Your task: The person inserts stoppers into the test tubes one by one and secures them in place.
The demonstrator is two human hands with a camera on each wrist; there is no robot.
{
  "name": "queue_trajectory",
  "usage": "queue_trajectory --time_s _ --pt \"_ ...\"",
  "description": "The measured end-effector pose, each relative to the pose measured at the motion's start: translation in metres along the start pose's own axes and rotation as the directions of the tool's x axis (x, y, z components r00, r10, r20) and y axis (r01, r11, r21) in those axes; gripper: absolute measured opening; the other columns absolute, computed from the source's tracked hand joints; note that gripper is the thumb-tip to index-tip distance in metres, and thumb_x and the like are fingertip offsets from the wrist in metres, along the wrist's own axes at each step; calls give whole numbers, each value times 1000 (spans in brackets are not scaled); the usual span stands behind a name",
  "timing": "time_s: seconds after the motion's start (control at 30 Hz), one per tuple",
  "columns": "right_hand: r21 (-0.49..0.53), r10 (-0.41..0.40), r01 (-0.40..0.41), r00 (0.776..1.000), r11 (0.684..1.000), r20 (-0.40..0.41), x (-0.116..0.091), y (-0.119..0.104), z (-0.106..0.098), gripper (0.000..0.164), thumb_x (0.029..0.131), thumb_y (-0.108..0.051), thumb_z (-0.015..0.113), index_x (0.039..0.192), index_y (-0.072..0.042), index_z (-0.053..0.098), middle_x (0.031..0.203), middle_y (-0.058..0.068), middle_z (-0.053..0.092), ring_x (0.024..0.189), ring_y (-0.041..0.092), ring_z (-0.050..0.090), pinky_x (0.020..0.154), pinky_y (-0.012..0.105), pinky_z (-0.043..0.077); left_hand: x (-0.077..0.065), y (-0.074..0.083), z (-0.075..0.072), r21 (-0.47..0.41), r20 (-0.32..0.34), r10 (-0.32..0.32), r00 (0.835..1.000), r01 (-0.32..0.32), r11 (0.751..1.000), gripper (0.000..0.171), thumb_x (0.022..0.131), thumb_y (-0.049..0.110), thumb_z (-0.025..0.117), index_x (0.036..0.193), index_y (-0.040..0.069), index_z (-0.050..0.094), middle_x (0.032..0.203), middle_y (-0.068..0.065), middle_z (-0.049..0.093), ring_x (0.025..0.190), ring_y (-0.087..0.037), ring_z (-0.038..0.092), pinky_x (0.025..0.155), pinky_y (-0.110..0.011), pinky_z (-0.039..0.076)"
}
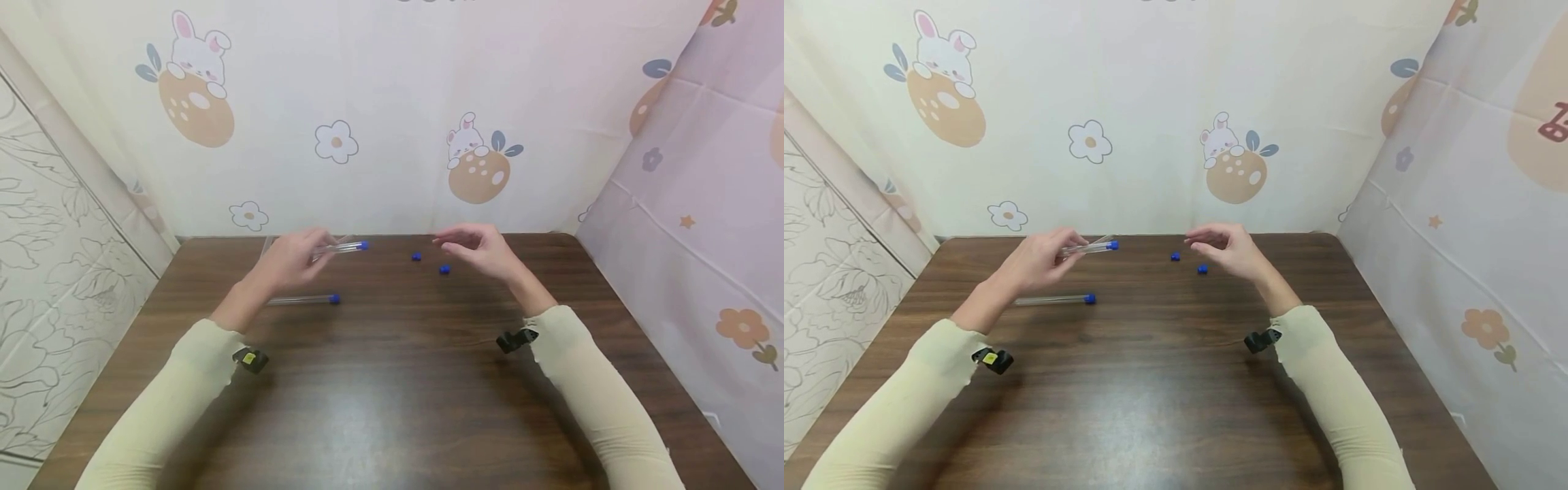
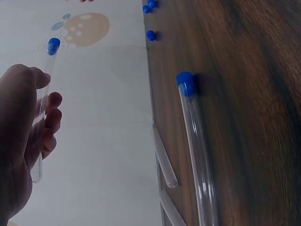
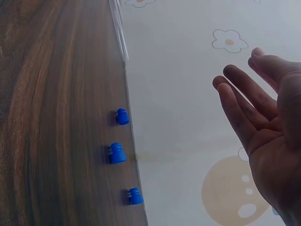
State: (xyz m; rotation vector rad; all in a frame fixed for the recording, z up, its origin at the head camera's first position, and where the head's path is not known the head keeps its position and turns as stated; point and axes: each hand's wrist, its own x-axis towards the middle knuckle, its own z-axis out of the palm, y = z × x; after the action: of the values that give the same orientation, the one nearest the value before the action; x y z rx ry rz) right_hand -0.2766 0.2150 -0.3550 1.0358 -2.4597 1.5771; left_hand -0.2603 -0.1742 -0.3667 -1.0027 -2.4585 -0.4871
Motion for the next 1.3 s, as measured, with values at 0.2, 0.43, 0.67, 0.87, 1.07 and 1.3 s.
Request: queue_trajectory --time_s 0.2,0.43,0.67,0.87,1.07,1.3 --pt "-35 7 -8 1000 999 -17 3 13 -4 24 94 0 66 118 5 70 115 26 73 96 -1 72 81 19 59 2 -2 -4 2 -27 -2 1000 2 1000 16 95 18 67 109 12 65 101 -5 78 82 -21 74 63 -34 57" --pt "-69 4 -6 999 998 -33 8 18 -9 23 95 -8 68 117 -5 73 116 18 75 98 -1 72 76 24 61 5 -8 -10 -8 -21 -10 1000 10 1000 19 93 15 70 110 10 63 101 -9 77 87 -26 75 71 -39 60" --pt "-68 -41 38 998 997 -45 13 18 -12 21 93 -4 69 114 -3 74 113 21 75 99 5 74 81 18 59 4 -14 -9 -27 -22 -19 1000 18 999 19 93 15 69 110 11 63 101 -9 77 88 -25 75 71 -37 60" --pt "-153 -29 22 998 988 -47 14 10 -7 22 92 1 68 114 2 72 113 22 75 103 28 74 80 15 58 2 -18 -7 -26 -32 -32 999 31 999 20 92 15 70 110 11 63 101 -9 76 85 -25 74 70 -37 59" --pt "-242 6 -17 999 970 -47 14 15 -7 24 94 -4 68 117 3 71 116 19 75 104 35 74 79 16 58 0 -22 -6 -22 -15 -62 998 61 998 20 92 14 69 110 9 64 98 -8 75 72 -19 69 62 -31 55" --pt "-290 40 -68 994 955 -102 16 32 -11 24 95 -17 70 118 -11 73 121 11 75 99 32 76 75 12 56 1 -26 -6 -38 -10 -75 997 75 996 20 91 12 68 110 8 63 99 -11 75 81 -24 72 67 -35 58"
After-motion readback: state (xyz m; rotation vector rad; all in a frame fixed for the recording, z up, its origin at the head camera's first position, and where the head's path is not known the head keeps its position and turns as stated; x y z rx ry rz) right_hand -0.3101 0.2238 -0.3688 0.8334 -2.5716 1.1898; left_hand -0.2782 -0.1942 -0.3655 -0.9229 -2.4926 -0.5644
